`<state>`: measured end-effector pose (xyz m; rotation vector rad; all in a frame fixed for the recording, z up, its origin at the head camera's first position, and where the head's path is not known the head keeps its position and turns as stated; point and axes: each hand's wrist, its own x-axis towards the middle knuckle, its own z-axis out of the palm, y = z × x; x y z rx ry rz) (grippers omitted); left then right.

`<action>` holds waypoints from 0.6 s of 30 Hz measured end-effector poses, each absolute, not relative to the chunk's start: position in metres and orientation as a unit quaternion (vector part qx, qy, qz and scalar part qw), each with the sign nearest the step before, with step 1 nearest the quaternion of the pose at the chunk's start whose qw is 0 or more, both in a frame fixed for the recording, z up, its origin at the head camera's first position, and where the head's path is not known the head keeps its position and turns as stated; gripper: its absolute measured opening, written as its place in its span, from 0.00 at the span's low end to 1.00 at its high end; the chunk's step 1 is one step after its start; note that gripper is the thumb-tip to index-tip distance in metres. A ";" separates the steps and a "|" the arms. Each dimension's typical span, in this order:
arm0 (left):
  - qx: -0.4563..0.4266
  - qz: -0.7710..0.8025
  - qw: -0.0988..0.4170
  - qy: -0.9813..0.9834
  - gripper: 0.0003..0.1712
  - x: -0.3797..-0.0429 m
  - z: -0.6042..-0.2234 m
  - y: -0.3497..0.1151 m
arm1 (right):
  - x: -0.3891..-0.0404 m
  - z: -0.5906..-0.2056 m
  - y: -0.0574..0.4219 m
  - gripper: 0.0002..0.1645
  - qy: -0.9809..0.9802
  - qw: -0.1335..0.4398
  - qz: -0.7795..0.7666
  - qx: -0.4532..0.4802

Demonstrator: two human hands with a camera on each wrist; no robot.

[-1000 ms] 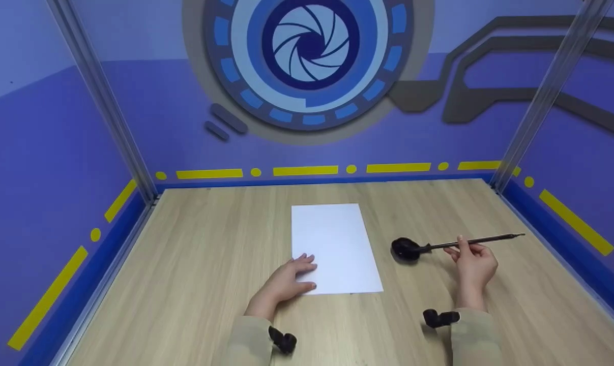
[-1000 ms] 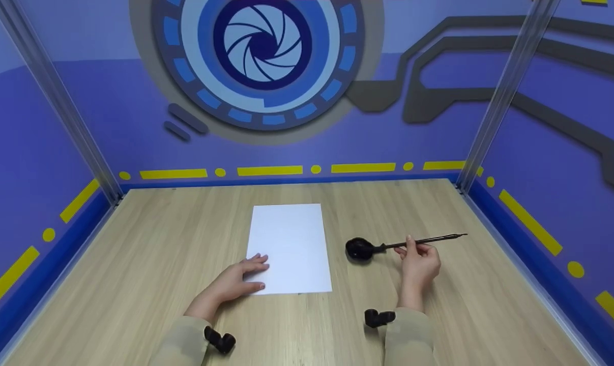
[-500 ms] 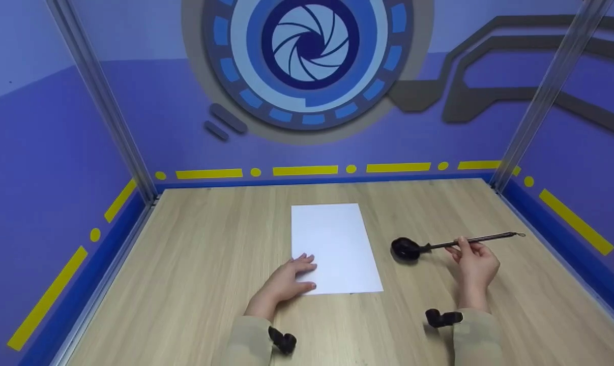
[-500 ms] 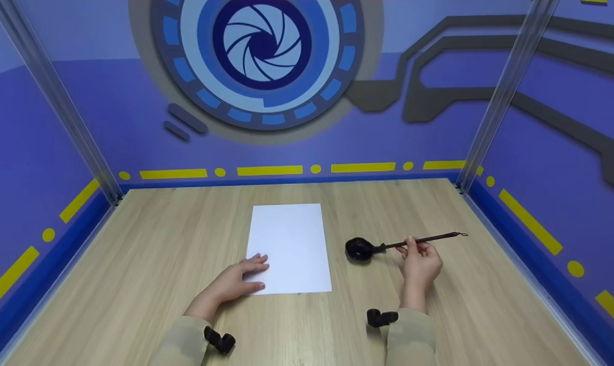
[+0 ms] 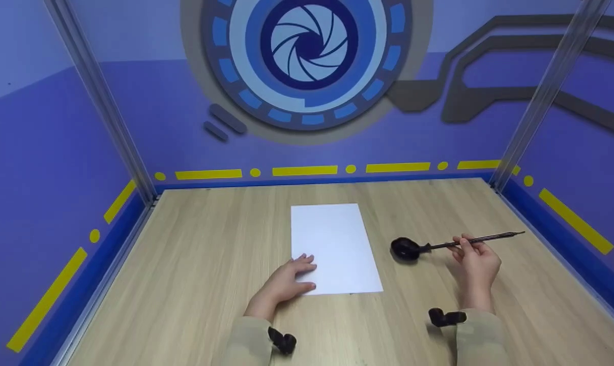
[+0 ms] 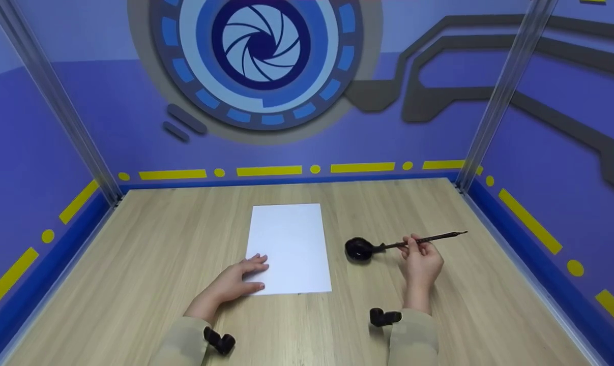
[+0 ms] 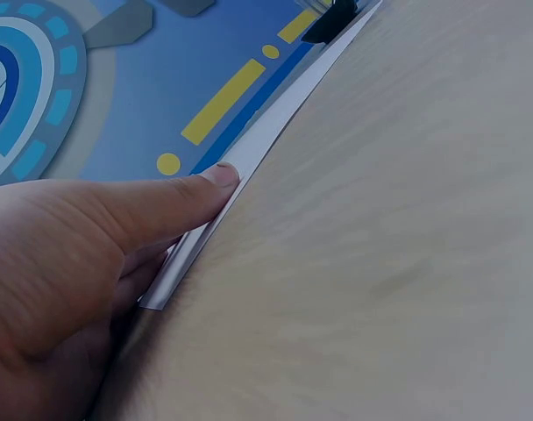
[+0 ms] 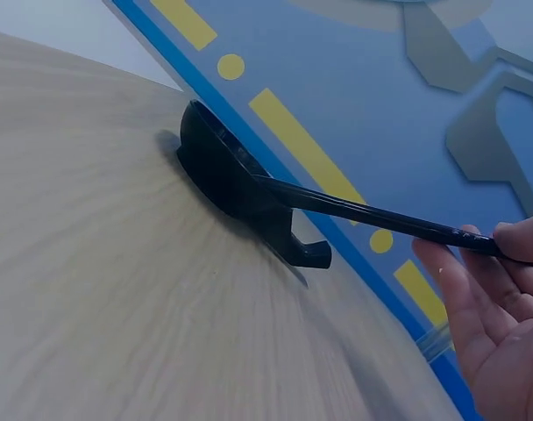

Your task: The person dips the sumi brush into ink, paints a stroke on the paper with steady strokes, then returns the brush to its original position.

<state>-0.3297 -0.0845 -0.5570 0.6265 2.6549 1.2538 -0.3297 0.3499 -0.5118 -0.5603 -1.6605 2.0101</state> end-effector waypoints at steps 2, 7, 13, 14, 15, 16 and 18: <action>0.208 0.418 0.070 0.882 0.30 -0.330 -0.557 -0.085 | -0.329 -0.510 0.351 0.07 -0.605 0.234 0.734 -0.203; 0.199 0.420 0.077 0.882 0.30 -0.330 -0.557 -0.084 | -0.327 -0.505 0.351 0.10 -0.599 0.243 0.737 -0.195; 0.193 0.423 0.079 0.882 0.30 -0.329 -0.555 -0.083 | -0.327 -0.503 0.350 0.05 -0.597 0.285 0.725 -0.192; 0.193 0.423 0.079 0.882 0.30 -0.328 -0.555 -0.083 | -0.327 -0.503 0.350 0.05 -0.597 0.291 0.722 -0.194; 0.192 0.424 0.079 0.881 0.30 -0.328 -0.555 -0.083 | -0.327 -0.503 0.350 0.05 -0.598 0.295 0.720 -0.195; 0.193 0.424 0.078 0.881 0.29 -0.328 -0.555 -0.083 | -0.327 -0.503 0.350 0.06 -0.596 0.295 0.719 -0.199; 0.193 0.424 0.078 0.882 0.29 -0.328 -0.555 -0.083 | -0.327 -0.502 0.350 0.07 -0.598 0.293 0.717 -0.205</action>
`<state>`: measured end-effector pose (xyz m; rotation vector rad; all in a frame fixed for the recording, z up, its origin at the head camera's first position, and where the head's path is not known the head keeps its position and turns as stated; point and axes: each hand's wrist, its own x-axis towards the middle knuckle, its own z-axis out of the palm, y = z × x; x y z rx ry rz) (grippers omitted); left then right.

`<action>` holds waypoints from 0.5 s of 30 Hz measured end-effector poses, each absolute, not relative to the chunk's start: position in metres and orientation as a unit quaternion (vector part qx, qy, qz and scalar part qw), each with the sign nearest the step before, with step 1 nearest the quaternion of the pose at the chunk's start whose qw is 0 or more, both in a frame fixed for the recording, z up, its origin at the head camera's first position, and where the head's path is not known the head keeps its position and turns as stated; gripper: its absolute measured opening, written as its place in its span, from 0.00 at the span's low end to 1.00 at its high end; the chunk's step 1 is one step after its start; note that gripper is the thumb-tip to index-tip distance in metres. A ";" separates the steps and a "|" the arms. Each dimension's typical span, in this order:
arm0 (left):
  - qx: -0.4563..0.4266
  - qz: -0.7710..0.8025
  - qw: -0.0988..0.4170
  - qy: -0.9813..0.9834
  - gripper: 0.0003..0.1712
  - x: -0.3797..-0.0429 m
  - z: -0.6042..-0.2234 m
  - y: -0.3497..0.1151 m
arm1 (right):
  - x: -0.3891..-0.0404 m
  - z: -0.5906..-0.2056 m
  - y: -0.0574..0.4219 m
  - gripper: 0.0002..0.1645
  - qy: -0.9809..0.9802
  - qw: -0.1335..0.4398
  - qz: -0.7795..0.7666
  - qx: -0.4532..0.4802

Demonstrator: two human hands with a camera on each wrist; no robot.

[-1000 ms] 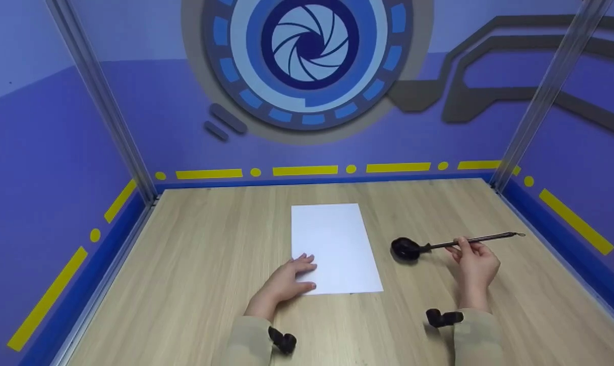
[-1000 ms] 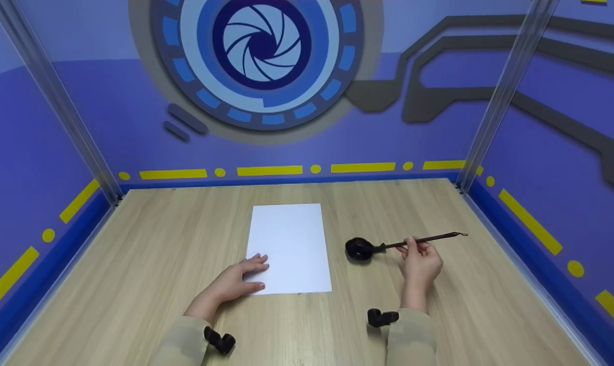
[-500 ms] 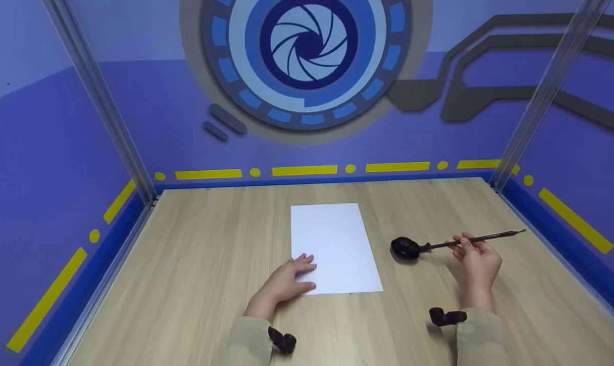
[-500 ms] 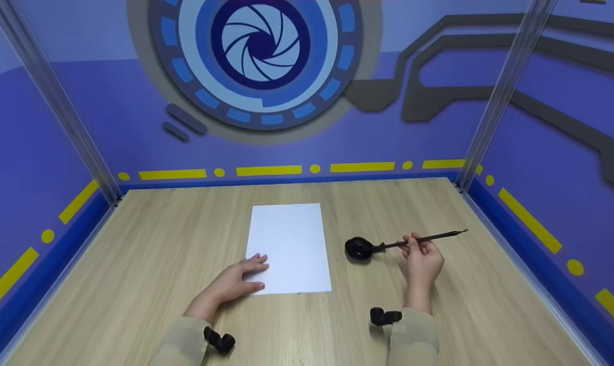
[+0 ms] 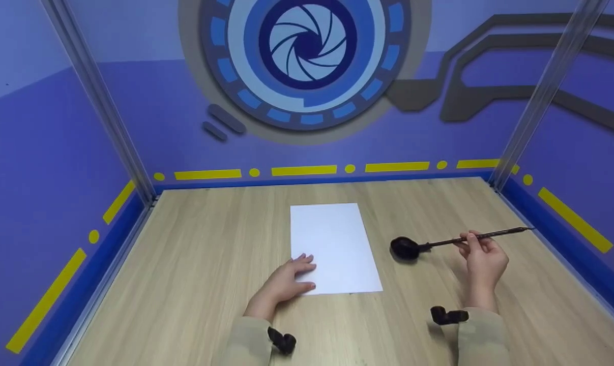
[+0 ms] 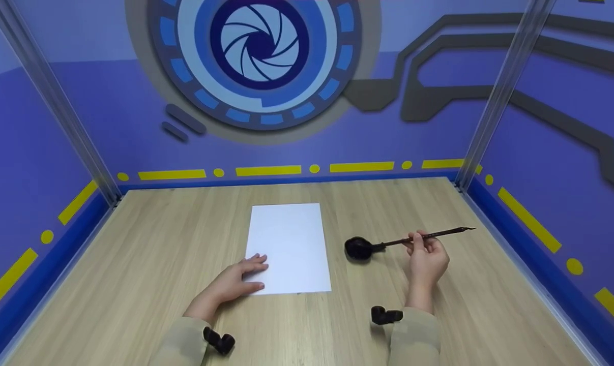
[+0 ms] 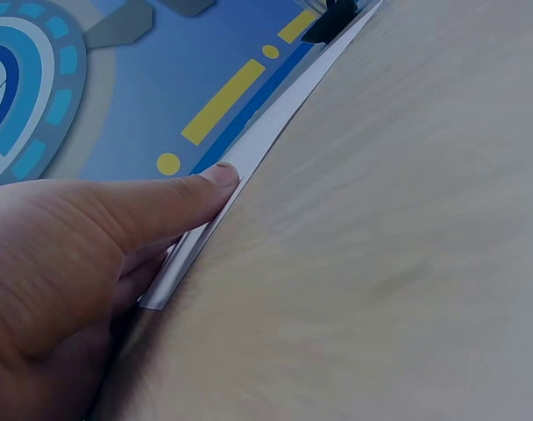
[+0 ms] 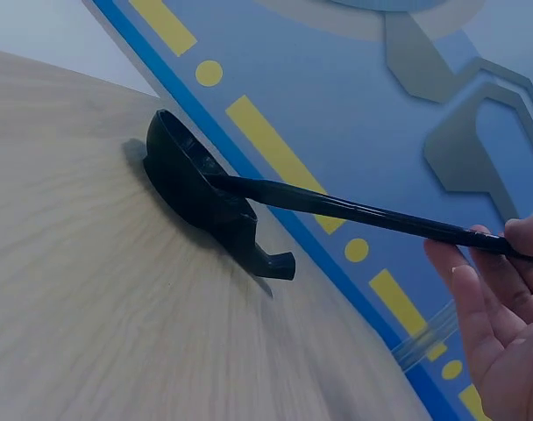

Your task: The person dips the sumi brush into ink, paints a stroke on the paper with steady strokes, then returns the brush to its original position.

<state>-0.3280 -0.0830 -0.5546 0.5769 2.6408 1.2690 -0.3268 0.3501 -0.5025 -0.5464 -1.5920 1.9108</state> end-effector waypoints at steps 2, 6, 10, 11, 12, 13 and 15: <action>0.196 0.421 0.074 0.883 0.29 -0.328 -0.555 -0.083 | -0.327 -0.503 0.351 0.09 -0.601 0.290 0.716 -0.208; 0.205 0.418 0.070 0.882 0.30 -0.329 -0.556 -0.084 | -0.328 -0.505 0.352 0.09 -0.597 0.290 0.718 -0.211; 0.211 0.413 0.070 0.883 0.30 -0.329 -0.557 -0.085 | -0.328 -0.504 0.353 0.13 -0.587 0.300 0.724 -0.204; 0.211 0.411 0.070 0.884 0.30 -0.329 -0.557 -0.085 | -0.328 -0.504 0.353 0.14 -0.585 0.302 0.725 -0.201; 0.211 0.410 0.070 0.885 0.30 -0.329 -0.557 -0.085 | -0.328 -0.503 0.353 0.14 -0.583 0.304 0.726 -0.200; 0.210 0.410 0.070 0.885 0.30 -0.329 -0.556 -0.085 | -0.327 -0.503 0.353 0.14 -0.585 0.303 0.725 -0.202; 0.208 0.411 0.071 0.885 0.30 -0.328 -0.556 -0.085 | -0.326 -0.502 0.353 0.13 -0.587 0.303 0.722 -0.205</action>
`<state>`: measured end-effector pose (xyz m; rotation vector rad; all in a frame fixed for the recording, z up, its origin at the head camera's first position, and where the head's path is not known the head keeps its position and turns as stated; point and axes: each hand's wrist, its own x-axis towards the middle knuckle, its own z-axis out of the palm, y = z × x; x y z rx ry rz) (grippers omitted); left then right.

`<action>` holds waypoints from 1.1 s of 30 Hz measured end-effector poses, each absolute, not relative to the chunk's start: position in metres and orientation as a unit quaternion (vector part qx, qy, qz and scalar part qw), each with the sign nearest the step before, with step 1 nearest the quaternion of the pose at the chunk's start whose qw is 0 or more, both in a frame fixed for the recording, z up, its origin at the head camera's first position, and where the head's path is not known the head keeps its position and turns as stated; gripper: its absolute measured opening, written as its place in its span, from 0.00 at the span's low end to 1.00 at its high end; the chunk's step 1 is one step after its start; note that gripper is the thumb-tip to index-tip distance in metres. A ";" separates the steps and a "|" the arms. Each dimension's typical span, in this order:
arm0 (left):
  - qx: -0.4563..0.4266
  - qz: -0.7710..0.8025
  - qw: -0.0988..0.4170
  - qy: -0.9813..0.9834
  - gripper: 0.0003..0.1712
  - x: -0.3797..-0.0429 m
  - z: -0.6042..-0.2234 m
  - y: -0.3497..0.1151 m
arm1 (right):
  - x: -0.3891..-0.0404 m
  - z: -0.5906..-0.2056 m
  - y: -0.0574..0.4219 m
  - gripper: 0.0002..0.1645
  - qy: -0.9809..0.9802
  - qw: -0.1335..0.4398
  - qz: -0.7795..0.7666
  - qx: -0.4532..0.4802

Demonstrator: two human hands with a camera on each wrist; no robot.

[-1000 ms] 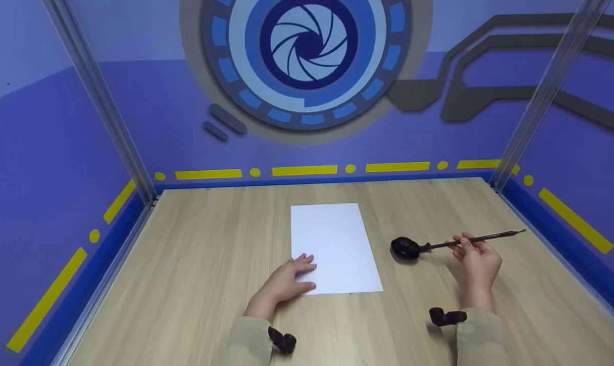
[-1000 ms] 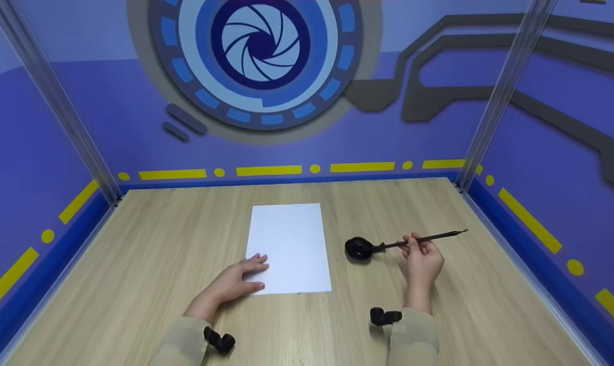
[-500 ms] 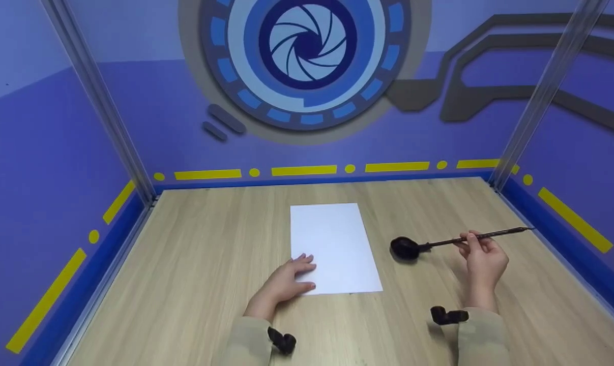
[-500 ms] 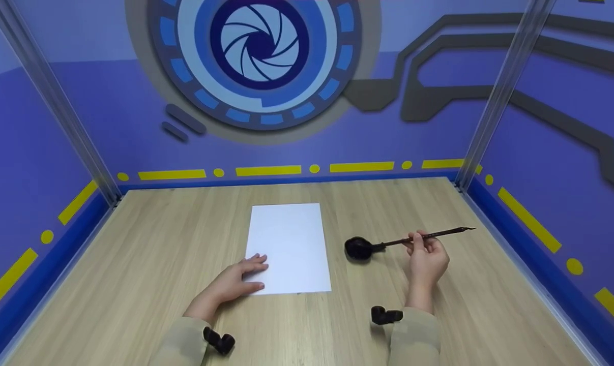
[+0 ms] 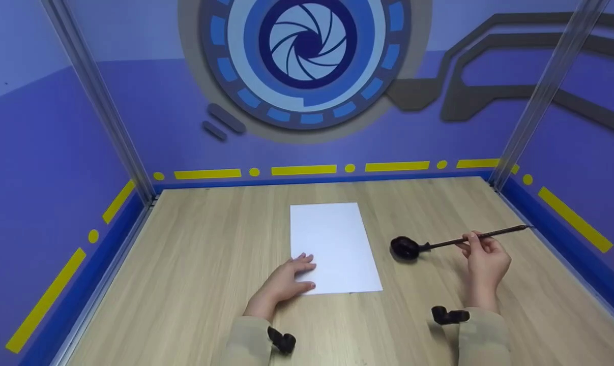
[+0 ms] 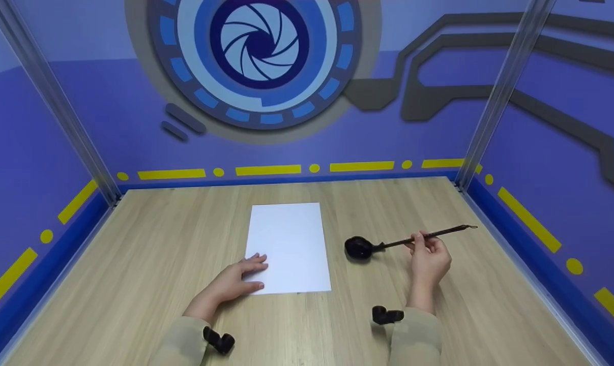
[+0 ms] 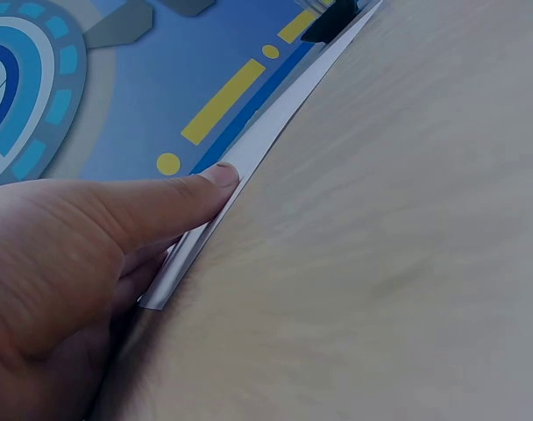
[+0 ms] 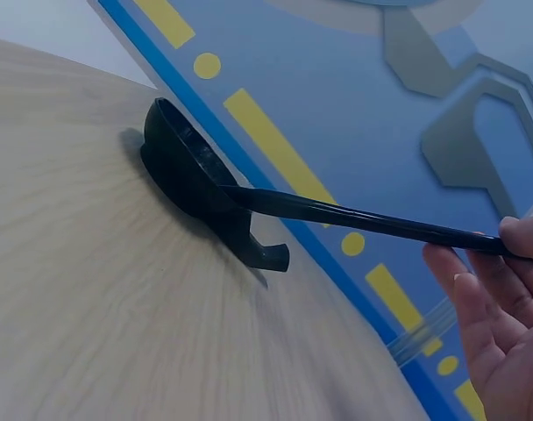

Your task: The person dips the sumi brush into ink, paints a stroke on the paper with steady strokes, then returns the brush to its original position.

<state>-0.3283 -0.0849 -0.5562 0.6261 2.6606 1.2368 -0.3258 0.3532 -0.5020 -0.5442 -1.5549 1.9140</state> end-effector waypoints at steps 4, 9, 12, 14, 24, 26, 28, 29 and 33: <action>0.207 0.411 0.070 0.885 0.30 -0.328 -0.556 -0.085 | -0.324 -0.499 0.354 0.11 -0.600 0.304 0.708 -0.216; 0.206 0.411 0.071 0.885 0.30 -0.328 -0.556 -0.084 | -0.322 -0.494 0.354 0.11 -0.614 0.309 0.690 -0.226; 0.208 0.409 0.070 0.886 0.30 -0.328 -0.556 -0.084 | -0.321 -0.491 0.354 0.13 -0.622 0.309 0.682 -0.230; 0.208 0.409 0.069 0.886 0.30 -0.328 -0.556 -0.084 | -0.320 -0.490 0.354 0.14 -0.632 0.311 0.672 -0.229; 0.196 0.416 0.079 0.884 0.30 -0.327 -0.555 -0.085 | -0.320 -0.490 0.354 0.13 -0.648 0.345 0.648 -0.202; 0.192 0.416 0.084 0.885 0.30 -0.327 -0.555 -0.085 | -0.321 -0.490 0.355 0.14 -0.641 0.351 0.655 -0.191; 0.194 0.418 0.084 0.884 0.30 -0.327 -0.555 -0.085 | -0.321 -0.490 0.355 0.14 -0.644 0.353 0.652 -0.189; 0.195 0.418 0.083 0.883 0.30 -0.327 -0.555 -0.085 | -0.321 -0.490 0.355 0.14 -0.647 0.352 0.648 -0.191; 0.199 0.417 0.079 0.883 0.30 -0.328 -0.555 -0.085 | -0.321 -0.489 0.355 0.13 -0.654 0.353 0.638 -0.200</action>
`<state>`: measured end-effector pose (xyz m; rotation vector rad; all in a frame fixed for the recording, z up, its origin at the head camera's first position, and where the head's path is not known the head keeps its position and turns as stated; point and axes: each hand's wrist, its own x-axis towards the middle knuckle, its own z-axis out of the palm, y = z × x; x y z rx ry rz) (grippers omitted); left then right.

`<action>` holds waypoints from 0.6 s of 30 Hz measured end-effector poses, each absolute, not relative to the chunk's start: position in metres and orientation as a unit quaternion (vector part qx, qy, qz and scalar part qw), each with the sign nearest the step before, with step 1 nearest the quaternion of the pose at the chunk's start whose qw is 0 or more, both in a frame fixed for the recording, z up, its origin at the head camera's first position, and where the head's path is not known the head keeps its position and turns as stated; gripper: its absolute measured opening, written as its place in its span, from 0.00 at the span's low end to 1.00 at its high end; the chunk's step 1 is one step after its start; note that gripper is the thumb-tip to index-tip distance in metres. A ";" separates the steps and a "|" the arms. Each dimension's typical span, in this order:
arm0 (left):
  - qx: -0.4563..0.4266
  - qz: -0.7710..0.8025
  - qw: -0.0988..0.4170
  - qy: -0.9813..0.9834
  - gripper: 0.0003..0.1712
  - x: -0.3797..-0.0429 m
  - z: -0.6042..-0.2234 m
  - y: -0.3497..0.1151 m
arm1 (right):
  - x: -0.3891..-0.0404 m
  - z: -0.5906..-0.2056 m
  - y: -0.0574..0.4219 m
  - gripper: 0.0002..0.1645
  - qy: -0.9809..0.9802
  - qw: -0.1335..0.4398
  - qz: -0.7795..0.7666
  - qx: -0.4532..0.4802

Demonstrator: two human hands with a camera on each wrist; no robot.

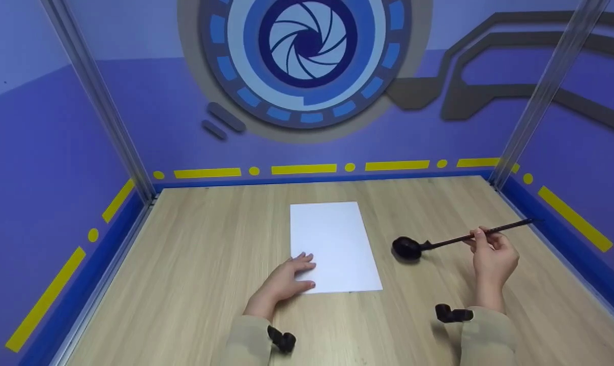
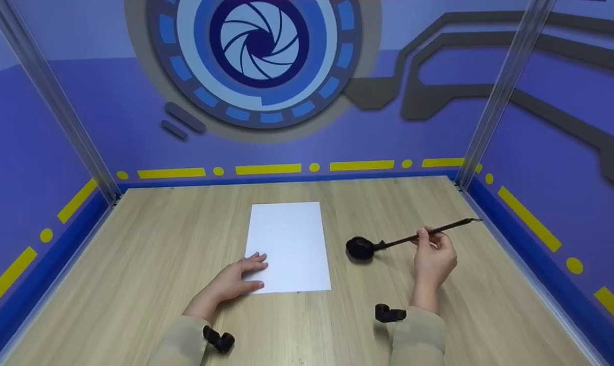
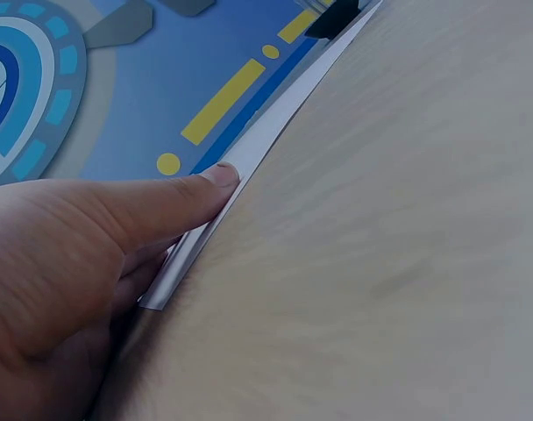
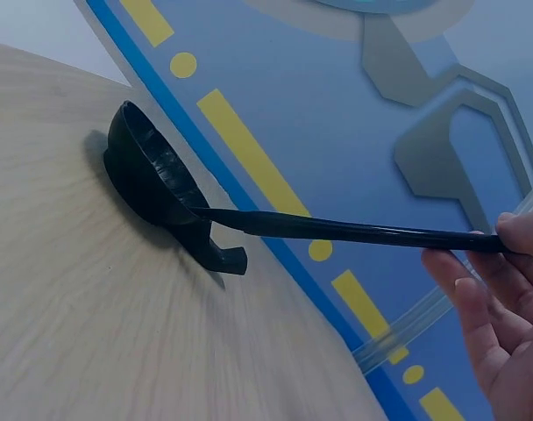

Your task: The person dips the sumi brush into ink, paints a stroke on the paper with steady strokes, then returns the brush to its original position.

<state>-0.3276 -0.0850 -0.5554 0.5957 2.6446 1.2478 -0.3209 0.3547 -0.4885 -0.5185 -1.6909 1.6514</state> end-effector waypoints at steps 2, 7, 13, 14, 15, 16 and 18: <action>0.200 0.416 0.077 0.884 0.30 -0.328 -0.556 -0.085 | -0.320 -0.488 0.355 0.11 -0.651 0.355 0.639 -0.202; 0.202 0.417 0.074 0.883 0.30 -0.328 -0.556 -0.085 | -0.318 -0.487 0.355 0.10 -0.661 0.358 0.626 -0.207; 0.198 0.416 0.075 0.884 0.30 -0.328 -0.555 -0.084 | -0.317 -0.487 0.355 0.12 -0.675 0.359 0.608 -0.216; 0.197 0.416 0.076 0.884 0.30 -0.328 -0.555 -0.084 | -0.316 -0.487 0.356 0.12 -0.674 0.359 0.609 -0.216; 0.198 0.417 0.076 0.884 0.30 -0.327 -0.556 -0.084 | -0.316 -0.487 0.356 0.11 -0.673 0.361 0.608 -0.215; 0.198 0.417 0.076 0.884 0.30 -0.327 -0.556 -0.084 | -0.316 -0.487 0.356 0.10 -0.671 0.364 0.609 -0.213; 0.198 0.417 0.075 0.884 0.30 -0.327 -0.556 -0.084 | -0.317 -0.487 0.357 0.08 -0.664 0.368 0.617 -0.208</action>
